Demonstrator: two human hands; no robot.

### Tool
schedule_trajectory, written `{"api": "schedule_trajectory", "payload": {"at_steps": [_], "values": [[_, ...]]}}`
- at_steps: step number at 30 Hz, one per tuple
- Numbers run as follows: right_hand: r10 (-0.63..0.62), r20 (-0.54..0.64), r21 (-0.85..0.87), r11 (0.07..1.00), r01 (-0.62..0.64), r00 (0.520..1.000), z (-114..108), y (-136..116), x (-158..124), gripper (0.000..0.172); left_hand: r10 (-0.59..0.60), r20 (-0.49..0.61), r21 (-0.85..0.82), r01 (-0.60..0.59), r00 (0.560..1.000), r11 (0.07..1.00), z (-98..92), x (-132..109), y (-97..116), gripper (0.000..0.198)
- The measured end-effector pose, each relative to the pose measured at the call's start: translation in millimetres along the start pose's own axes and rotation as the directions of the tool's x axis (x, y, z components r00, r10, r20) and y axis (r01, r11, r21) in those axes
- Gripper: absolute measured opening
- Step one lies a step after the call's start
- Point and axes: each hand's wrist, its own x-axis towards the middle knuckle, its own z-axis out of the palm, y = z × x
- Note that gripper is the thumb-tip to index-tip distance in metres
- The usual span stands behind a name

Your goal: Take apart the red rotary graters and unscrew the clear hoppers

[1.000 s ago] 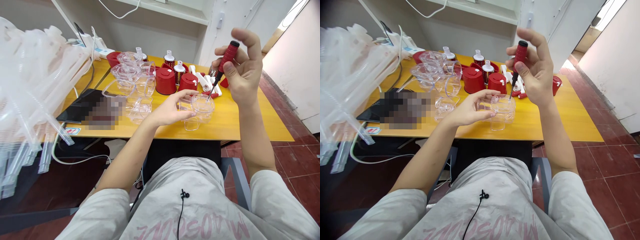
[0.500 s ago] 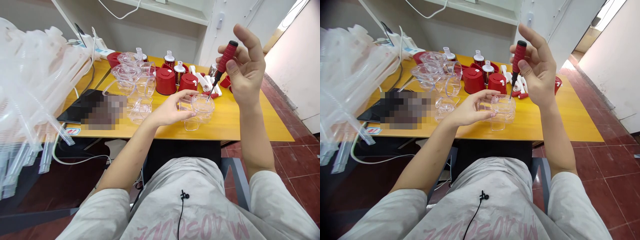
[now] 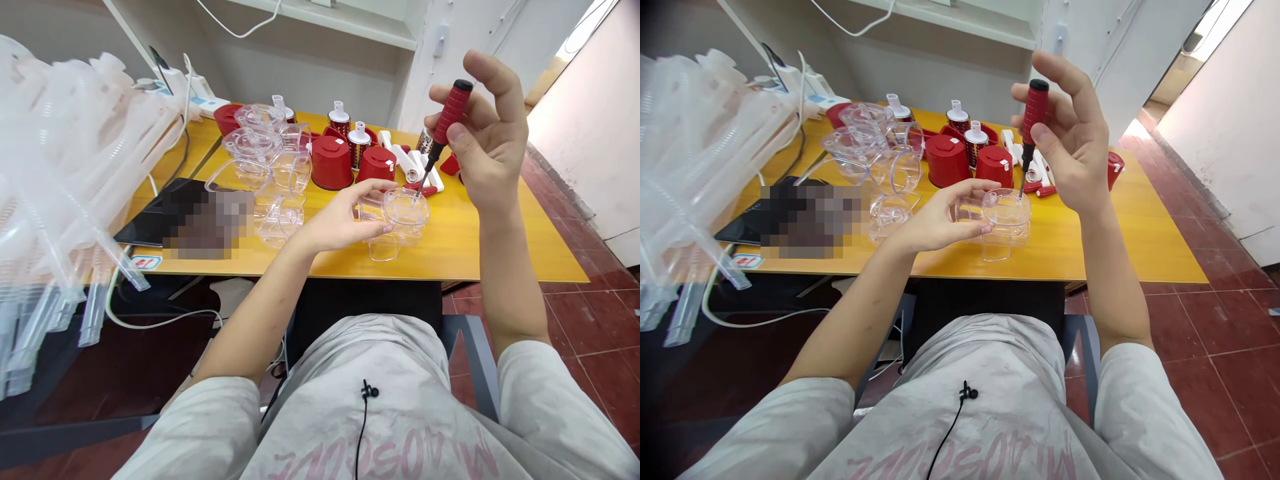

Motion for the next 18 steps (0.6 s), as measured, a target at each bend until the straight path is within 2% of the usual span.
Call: {"api": "schedule_trajectory", "payload": {"at_steps": [3, 6, 8, 12, 16, 18], "values": [[0.009, -0.055, -0.046, 0.999, -0.012, 0.998, 3.3, -1.3, -1.1, 0.057, 0.001, 0.008, -0.007, -0.001, 1.0, 1.0, -0.5, -0.2, 0.5, 0.081], [-0.065, -0.165, -0.175, 0.984, 0.035, 0.984, 5.4, 6.9, 0.7, 0.067, 0.0, 0.018, -0.02, 0.001, 1.0, 1.0, -0.7, -0.2, 0.4, 0.081], [-0.061, -0.187, -0.235, 0.972, 0.016, 0.98, 4.1, 9.5, 2.1, 0.071, -0.001, 0.02, -0.02, 0.002, 1.0, 1.0, -0.6, 0.0, 0.1, 0.081], [0.058, -0.127, -0.218, 0.972, -0.085, 0.99, -0.5, -0.1, 2.2, 0.069, 0.01, 0.01, -0.009, -0.01, 1.0, 1.0, -0.1, 0.4, 0.0, 0.081], [0.035, -0.035, -0.049, 0.998, -0.037, 0.999, -0.7, -11.4, 0.7, 0.061, 0.013, 0.0, 0.003, -0.013, 1.0, 1.0, -0.5, -0.1, -1.0, 0.082], [0.074, -0.03, -0.039, 0.996, -0.075, 0.997, 0.6, -11.1, 0.1, 0.053, 0.004, 0.003, 0.0, -0.004, 1.0, 1.0, -1.0, -0.4, -2.2, 0.084]]}}
